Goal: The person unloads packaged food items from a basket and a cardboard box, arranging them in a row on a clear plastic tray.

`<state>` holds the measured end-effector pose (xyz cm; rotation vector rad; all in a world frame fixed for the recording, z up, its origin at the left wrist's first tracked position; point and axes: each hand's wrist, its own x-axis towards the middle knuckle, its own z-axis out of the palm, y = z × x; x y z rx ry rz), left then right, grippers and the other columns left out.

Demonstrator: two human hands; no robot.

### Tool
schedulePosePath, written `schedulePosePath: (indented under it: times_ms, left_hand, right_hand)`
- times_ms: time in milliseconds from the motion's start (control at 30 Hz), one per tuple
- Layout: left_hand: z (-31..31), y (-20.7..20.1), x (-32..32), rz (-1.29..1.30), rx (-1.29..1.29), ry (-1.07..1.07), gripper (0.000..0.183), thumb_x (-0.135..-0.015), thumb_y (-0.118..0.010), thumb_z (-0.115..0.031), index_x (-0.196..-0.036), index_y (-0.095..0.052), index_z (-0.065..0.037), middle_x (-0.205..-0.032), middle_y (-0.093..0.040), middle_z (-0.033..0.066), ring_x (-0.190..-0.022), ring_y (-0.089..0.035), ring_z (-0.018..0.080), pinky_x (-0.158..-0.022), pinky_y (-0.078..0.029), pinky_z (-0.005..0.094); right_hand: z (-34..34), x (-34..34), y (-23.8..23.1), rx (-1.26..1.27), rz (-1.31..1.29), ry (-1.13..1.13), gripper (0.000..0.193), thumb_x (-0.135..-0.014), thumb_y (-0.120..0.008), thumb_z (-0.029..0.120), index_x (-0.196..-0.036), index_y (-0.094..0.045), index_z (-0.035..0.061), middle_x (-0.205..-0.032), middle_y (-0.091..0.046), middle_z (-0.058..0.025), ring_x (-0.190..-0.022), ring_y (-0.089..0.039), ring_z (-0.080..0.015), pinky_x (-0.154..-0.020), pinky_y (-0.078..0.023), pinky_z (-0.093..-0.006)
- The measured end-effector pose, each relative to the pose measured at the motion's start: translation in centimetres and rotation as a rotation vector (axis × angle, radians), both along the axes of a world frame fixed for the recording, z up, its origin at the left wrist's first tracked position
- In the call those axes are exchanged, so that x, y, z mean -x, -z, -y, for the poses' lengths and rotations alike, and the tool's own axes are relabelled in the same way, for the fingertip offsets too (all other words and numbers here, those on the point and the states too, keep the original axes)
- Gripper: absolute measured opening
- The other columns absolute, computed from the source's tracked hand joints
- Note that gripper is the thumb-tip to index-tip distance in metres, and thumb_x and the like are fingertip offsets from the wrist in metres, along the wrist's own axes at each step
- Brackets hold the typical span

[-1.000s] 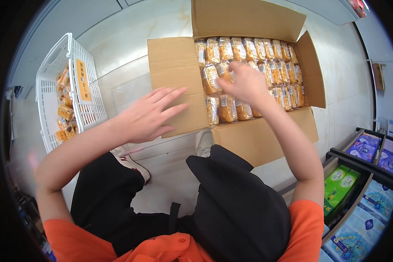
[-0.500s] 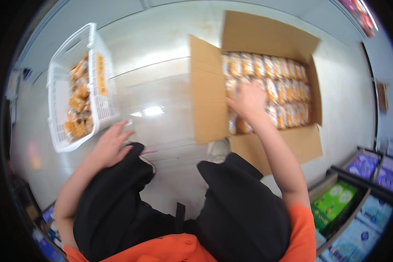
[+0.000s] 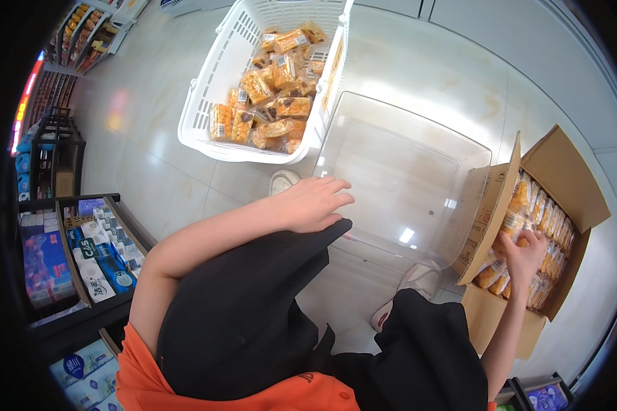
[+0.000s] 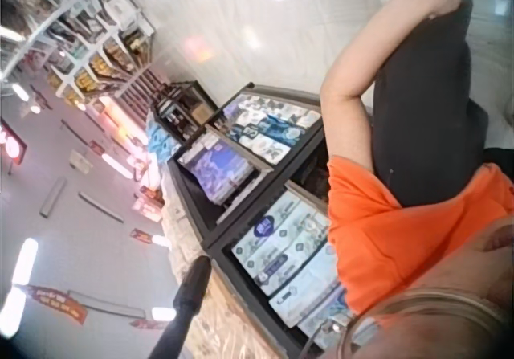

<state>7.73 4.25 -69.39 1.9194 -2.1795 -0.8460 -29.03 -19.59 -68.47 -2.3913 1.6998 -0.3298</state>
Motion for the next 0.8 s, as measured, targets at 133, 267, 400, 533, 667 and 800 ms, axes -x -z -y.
schedulePosePath:
  times_ms: [133, 267, 400, 533, 667, 800]
  left_hand:
    - [1.0, -3.0, 0.3, -0.207, -0.001, -0.048, 0.036, -0.083, -0.058, -0.020, -0.115, -0.050, -0.006, -0.120, -0.049, 0.0154, -0.108, -0.051, 0.0311, -0.088, -0.044, 0.0401]
    - [3.0, -7.5, 1.8, -0.764, -0.171, -0.159, 0.052, -0.085, -0.060, -0.019, -0.130, -0.037, -0.008, -0.127, -0.045, 0.0147, -0.113, -0.049, 0.0273, -0.092, -0.043, 0.0391]
    - [3.3, -10.4, 4.6, -1.203, -0.238, -0.217, 0.077, -0.084, -0.064, -0.016, -0.142, -0.014, -0.010, -0.137, -0.034, 0.0144, -0.122, -0.042, 0.0253, -0.095, -0.041, 0.0407]
    - [3.6, -12.3, 7.0, -1.427, -0.362, -0.298, 0.094, -0.076, -0.074, -0.027, -0.137, -0.007, 0.000, -0.134, -0.030, 0.0179, -0.123, -0.039, 0.0251, -0.094, -0.044, 0.0377]
    - [3.5, -11.9, 7.8, -1.477, -0.367, -0.588, 0.083, -0.077, -0.074, -0.017, -0.133, -0.015, 0.000, -0.124, -0.043, 0.0128, -0.112, -0.050, 0.0183, -0.091, -0.046, 0.0330]
    - [3.4, -11.6, 7.0, -1.610, -0.476, -0.771, 0.045, -0.080, -0.070, -0.012, -0.115, -0.045, 0.000, -0.109, -0.057, 0.0090, -0.098, -0.058, 0.0163, -0.087, -0.047, 0.0303]
  right_hand:
    - [1.8, 4.1, -4.6, 0.061, 0.140, 0.057, 0.023, -0.074, -0.071, 0.021, -0.084, -0.062, 0.0011, -0.098, -0.056, -0.0097, -0.096, -0.053, -0.0184, -0.082, -0.044, -0.0305]
    - [-1.8, 0.5, -12.4, -0.282, 0.842, -0.077, 0.042, -0.081, -0.061, 0.010, -0.119, -0.051, -0.0034, -0.107, -0.059, -0.0093, -0.098, -0.057, -0.0171, -0.088, -0.045, -0.0308]
    - [-7.1, -8.1, -13.2, -0.528, 0.802, -0.403, 0.058, -0.071, -0.070, 0.021, -0.120, -0.051, -0.0033, -0.120, -0.053, -0.0102, -0.109, -0.051, -0.0206, -0.095, -0.039, -0.0322]
    - [-9.4, -11.8, -12.6, -0.265, 0.526, -0.615, 0.043, -0.054, -0.083, 0.022, -0.088, -0.063, 0.0050, -0.100, -0.046, -0.0127, -0.098, -0.047, -0.0251, -0.082, -0.041, -0.0344]
    - [-9.8, -11.6, -12.0, -0.313, 0.609, -0.682, 0.038, -0.059, -0.083, 0.020, -0.087, -0.063, 0.0058, -0.102, -0.046, -0.0123, -0.098, -0.047, -0.0236, -0.080, -0.041, -0.0334]
    - [-10.3, -10.7, -11.4, -0.467, 0.805, -0.593, 0.026, -0.066, -0.078, 0.010, -0.087, -0.062, 0.0055, -0.107, -0.046, -0.0104, -0.101, -0.046, -0.0216, -0.079, -0.043, -0.0317]
